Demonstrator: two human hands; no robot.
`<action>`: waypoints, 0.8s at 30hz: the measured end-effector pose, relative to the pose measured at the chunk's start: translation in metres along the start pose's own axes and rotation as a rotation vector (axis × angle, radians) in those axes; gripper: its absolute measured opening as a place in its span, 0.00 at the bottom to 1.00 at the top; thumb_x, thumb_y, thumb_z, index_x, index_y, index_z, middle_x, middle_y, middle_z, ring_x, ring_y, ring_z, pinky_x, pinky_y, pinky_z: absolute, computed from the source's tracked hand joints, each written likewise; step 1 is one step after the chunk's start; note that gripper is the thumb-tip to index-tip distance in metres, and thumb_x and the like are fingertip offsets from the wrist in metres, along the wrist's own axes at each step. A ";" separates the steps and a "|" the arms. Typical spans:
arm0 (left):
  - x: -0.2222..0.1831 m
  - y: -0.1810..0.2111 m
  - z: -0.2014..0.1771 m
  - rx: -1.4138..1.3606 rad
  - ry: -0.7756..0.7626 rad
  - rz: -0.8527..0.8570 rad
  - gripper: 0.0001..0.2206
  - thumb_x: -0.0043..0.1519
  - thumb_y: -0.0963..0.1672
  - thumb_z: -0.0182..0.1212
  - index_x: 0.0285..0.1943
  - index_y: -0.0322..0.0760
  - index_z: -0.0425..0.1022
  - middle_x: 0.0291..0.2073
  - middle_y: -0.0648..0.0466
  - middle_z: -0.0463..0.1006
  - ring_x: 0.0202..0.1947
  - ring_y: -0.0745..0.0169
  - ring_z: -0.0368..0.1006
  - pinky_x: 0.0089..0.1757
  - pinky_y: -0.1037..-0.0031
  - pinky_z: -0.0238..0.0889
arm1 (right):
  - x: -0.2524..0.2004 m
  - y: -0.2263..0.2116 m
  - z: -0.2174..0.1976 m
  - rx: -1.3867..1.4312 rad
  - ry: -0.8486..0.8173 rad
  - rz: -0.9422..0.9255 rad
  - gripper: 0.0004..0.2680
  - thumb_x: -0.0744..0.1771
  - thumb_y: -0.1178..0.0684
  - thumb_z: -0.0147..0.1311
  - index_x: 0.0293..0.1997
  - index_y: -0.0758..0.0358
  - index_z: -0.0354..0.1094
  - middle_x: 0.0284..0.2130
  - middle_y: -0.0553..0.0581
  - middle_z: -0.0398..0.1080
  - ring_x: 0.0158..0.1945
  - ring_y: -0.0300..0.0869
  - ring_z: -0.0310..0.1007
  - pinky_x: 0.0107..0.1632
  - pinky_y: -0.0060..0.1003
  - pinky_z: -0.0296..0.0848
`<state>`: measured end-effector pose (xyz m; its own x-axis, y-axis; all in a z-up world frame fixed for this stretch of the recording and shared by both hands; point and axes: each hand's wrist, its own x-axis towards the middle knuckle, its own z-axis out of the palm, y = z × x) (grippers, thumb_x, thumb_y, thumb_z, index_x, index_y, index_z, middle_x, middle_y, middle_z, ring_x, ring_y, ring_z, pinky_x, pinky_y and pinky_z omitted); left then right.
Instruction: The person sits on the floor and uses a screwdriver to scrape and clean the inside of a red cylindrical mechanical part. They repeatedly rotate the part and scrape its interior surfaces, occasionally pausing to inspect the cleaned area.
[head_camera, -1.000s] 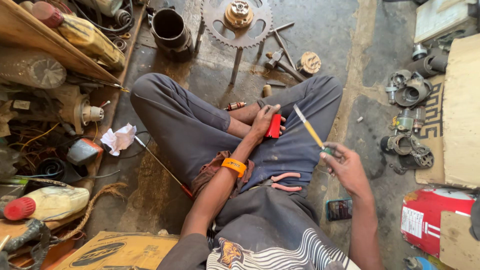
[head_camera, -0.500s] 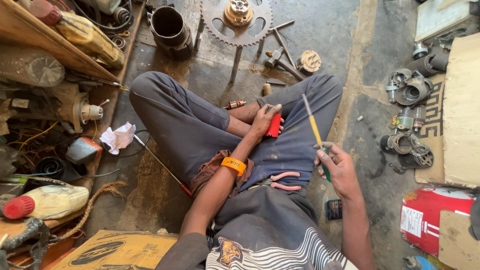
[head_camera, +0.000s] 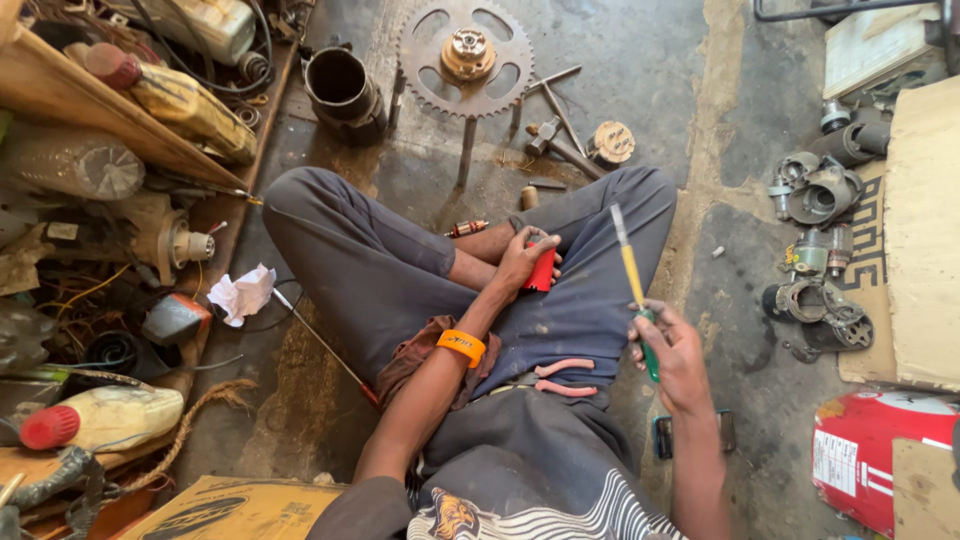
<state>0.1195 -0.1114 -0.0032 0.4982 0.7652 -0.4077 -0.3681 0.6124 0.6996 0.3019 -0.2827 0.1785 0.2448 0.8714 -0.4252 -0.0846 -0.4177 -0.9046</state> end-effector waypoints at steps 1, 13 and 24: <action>0.001 0.000 0.000 -0.002 -0.005 -0.004 0.17 0.61 0.49 0.67 0.48 0.38 0.65 0.30 0.46 0.78 0.22 0.59 0.77 0.24 0.70 0.74 | 0.003 0.004 -0.002 0.169 -0.042 -0.060 0.08 0.68 0.55 0.51 0.50 0.63 0.66 0.29 0.49 0.68 0.26 0.33 0.64 0.28 0.27 0.62; 0.008 -0.010 -0.006 0.037 -0.026 -0.016 0.13 0.63 0.48 0.62 0.49 0.40 0.67 0.30 0.45 0.79 0.23 0.55 0.78 0.26 0.66 0.74 | 0.083 0.094 0.031 0.365 -0.160 0.063 0.08 0.70 0.50 0.52 0.39 0.64 0.65 0.23 0.52 0.66 0.24 0.39 0.67 0.28 0.35 0.70; 0.016 -0.021 -0.002 0.089 0.004 -0.022 0.13 0.65 0.48 0.61 0.51 0.38 0.66 0.33 0.43 0.80 0.25 0.54 0.78 0.28 0.66 0.75 | 0.079 0.095 0.003 0.534 -0.385 -0.029 0.08 0.72 0.52 0.49 0.44 0.69 0.65 0.26 0.54 0.65 0.27 0.39 0.68 0.31 0.35 0.72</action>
<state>0.1335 -0.1121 -0.0257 0.5024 0.7526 -0.4257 -0.2860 0.6092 0.7396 0.3106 -0.2529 0.0595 -0.1010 0.9515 -0.2907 -0.5750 -0.2943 -0.7634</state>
